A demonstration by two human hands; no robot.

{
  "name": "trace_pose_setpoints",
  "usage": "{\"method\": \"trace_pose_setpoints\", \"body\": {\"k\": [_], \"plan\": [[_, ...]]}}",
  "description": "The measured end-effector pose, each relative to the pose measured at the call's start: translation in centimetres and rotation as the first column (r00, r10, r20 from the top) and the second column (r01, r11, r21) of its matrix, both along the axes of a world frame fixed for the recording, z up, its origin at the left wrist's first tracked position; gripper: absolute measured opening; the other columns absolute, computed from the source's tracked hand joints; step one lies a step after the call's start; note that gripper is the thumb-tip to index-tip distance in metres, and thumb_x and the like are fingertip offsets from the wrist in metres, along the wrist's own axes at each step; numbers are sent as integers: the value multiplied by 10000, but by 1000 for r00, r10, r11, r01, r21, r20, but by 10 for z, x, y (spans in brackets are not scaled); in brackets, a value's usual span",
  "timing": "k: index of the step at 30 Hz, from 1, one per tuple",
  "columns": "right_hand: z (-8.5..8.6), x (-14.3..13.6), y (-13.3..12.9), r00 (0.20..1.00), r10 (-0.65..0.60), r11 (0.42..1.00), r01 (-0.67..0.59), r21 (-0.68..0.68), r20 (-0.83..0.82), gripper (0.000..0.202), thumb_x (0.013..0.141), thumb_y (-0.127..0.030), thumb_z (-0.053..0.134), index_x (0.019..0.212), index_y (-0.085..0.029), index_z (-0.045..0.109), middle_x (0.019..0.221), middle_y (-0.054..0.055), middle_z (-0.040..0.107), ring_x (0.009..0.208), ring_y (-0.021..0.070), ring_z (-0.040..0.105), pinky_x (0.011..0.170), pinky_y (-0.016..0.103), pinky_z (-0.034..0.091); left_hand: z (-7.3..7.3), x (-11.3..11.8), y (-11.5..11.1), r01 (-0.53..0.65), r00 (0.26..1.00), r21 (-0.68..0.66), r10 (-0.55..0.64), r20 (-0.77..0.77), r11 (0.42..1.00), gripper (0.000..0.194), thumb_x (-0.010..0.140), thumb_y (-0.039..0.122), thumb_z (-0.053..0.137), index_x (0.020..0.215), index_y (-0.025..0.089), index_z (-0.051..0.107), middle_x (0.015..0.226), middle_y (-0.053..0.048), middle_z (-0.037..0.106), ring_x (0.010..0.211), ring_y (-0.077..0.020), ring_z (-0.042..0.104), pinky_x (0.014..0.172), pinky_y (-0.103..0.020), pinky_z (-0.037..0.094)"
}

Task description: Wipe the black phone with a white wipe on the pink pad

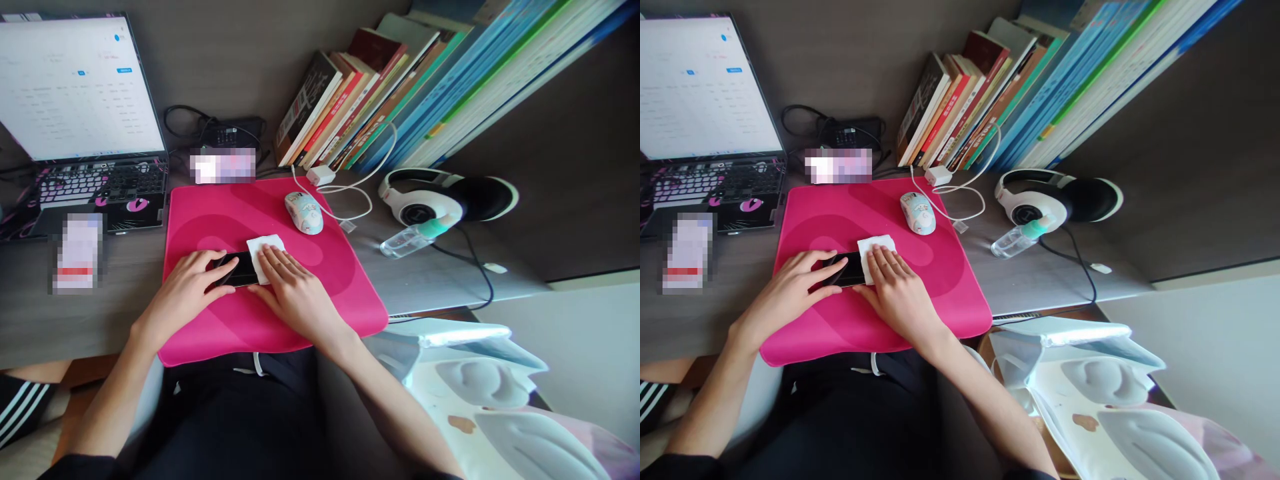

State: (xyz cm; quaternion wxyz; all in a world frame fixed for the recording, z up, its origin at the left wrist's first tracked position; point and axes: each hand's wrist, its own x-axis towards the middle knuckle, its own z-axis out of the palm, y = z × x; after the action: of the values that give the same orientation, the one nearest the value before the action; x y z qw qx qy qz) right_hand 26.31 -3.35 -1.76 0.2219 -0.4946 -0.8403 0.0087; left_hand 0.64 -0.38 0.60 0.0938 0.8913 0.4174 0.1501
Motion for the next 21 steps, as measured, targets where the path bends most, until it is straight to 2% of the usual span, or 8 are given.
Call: {"method": "trace_pose_setpoints", "body": {"k": [5,9,12,17,21], "plan": [[1,1,2,1000,1,1000,-1,19,9,571,1106,-393,573,1523,-3,590,1585,255,572,1499,360,556,1250,516,499,0,1,0,-4,1000,4,4,-5,1000,518,1062,435,635,1567,329,579,1507,-92,607,1390,-298,578,1179,-533,498],[1,1,5,1000,-3,1000,3,19,8,541,1116,-395,550,1528,-48,603,1581,231,588,1498,342,560,1247,508,504,0,1,1,3,1000,14,-3,0,1000,520,1062,438,634,1567,327,580,1505,-94,610,1391,-299,579,1176,-520,499],[2,-1,2,999,-10,1000,9,29,34,556,1109,-397,563,1516,-19,605,1577,255,578,1482,362,575,1236,523,514,0,0,0,4,1000,20,-4,-7,1000,527,1066,439,628,1579,339,563,1505,-90,606,1388,-298,581,1174,-518,499],[11,-8,-17,990,-33,996,22,88,135,602,1103,-426,569,1434,72,641,1502,323,620,1393,419,654,1159,534,580,-1,0,0,-5,999,32,6,-38,999,529,1063,435,628,1573,307,568,1503,-96,604,1397,-293,575,1166,-499,503],[18,-11,-34,978,-41,988,10,151,203,551,1091,-413,602,1369,55,688,1414,320,693,1286,404,733,1066,506,643,-1,1,0,4,999,52,-2,-40,999,515,1062,441,622,1556,297,584,1498,-101,608,1400,-295,577,1160,-500,504]]}}
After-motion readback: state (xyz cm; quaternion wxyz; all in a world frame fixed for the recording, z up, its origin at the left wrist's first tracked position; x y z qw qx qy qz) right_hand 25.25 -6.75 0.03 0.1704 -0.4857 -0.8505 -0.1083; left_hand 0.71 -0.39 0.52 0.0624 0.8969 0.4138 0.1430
